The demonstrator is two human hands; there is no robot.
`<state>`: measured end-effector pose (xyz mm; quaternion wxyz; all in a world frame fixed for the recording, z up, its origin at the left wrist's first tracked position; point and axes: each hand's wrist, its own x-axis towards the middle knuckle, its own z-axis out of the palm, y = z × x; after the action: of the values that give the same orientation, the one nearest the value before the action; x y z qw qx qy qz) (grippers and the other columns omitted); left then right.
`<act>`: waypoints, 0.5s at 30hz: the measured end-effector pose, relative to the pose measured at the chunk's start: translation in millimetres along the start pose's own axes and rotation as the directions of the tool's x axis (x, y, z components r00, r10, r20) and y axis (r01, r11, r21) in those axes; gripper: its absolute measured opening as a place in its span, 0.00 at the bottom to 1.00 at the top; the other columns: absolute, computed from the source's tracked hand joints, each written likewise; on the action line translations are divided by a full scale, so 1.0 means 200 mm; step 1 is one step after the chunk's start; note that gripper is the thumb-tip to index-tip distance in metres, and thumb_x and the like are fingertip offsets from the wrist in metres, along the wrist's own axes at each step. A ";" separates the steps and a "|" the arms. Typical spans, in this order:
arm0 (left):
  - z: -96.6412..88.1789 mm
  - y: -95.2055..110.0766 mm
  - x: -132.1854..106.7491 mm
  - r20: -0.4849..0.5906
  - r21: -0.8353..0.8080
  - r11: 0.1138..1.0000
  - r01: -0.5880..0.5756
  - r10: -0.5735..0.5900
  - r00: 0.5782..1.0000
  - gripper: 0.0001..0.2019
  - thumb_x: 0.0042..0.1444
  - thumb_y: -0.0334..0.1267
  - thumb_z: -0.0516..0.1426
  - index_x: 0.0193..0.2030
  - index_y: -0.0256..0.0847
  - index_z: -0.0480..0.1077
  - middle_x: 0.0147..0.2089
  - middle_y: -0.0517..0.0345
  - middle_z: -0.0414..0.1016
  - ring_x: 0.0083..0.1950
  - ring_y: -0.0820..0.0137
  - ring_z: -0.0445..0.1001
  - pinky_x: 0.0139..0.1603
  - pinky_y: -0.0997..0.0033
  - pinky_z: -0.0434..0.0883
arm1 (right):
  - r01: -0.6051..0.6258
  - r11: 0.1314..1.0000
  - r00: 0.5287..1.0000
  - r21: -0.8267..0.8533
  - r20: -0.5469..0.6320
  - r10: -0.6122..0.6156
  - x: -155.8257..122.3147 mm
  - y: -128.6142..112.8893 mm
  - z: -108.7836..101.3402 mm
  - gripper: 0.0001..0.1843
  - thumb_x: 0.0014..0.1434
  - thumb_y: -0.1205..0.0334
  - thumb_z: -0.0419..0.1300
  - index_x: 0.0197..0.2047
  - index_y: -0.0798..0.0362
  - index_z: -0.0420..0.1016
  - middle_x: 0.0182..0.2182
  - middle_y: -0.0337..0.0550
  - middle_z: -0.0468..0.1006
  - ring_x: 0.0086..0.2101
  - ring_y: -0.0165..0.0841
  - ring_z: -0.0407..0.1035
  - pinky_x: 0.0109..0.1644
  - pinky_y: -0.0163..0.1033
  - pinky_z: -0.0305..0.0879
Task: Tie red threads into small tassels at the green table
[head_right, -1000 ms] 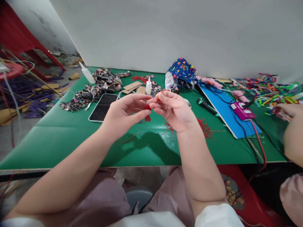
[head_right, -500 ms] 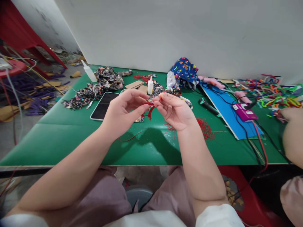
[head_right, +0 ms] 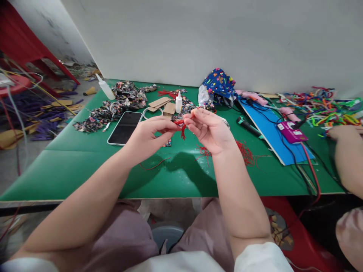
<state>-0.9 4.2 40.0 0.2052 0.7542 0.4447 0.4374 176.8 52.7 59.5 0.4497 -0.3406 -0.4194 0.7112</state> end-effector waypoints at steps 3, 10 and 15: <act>0.00 0.01 0.00 0.004 0.035 0.999 0.010 -0.010 1.000 0.12 0.53 0.29 0.51 0.38 0.39 0.74 0.37 0.57 0.75 0.37 0.74 0.71 0.36 0.76 0.67 | 0.020 0.999 1.000 -0.032 0.000 -0.020 0.00 0.00 0.00 0.04 0.52 0.61 0.62 0.28 0.52 0.74 0.27 0.33 0.79 0.28 0.21 0.75 0.31 0.21 0.72; -0.17 -0.16 0.01 0.152 0.311 0.948 0.061 -0.113 0.982 0.11 0.54 0.34 0.50 0.36 0.41 0.75 0.42 0.55 0.75 0.44 0.67 0.72 0.48 0.69 0.67 | 0.045 0.999 0.999 -0.028 0.002 -0.045 0.00 -0.01 -0.01 0.03 0.50 0.63 0.64 0.27 0.52 0.75 0.26 0.33 0.79 0.26 0.21 0.75 0.30 0.20 0.71; -0.31 -0.50 -0.04 -0.240 0.647 0.536 0.542 -0.531 0.812 0.28 0.51 0.47 0.53 0.57 0.36 0.63 0.52 0.39 0.69 0.53 0.49 0.67 0.52 0.52 0.64 | 0.043 0.998 0.999 -0.038 -0.008 -0.043 0.00 0.00 0.00 0.04 0.51 0.63 0.63 0.27 0.53 0.74 0.26 0.34 0.79 0.27 0.22 0.75 0.30 0.22 0.72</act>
<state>-104.6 43.8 0.2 0.0302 0.5980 0.7847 0.1603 177.4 53.1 59.1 0.4603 -0.3431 -0.4382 0.6916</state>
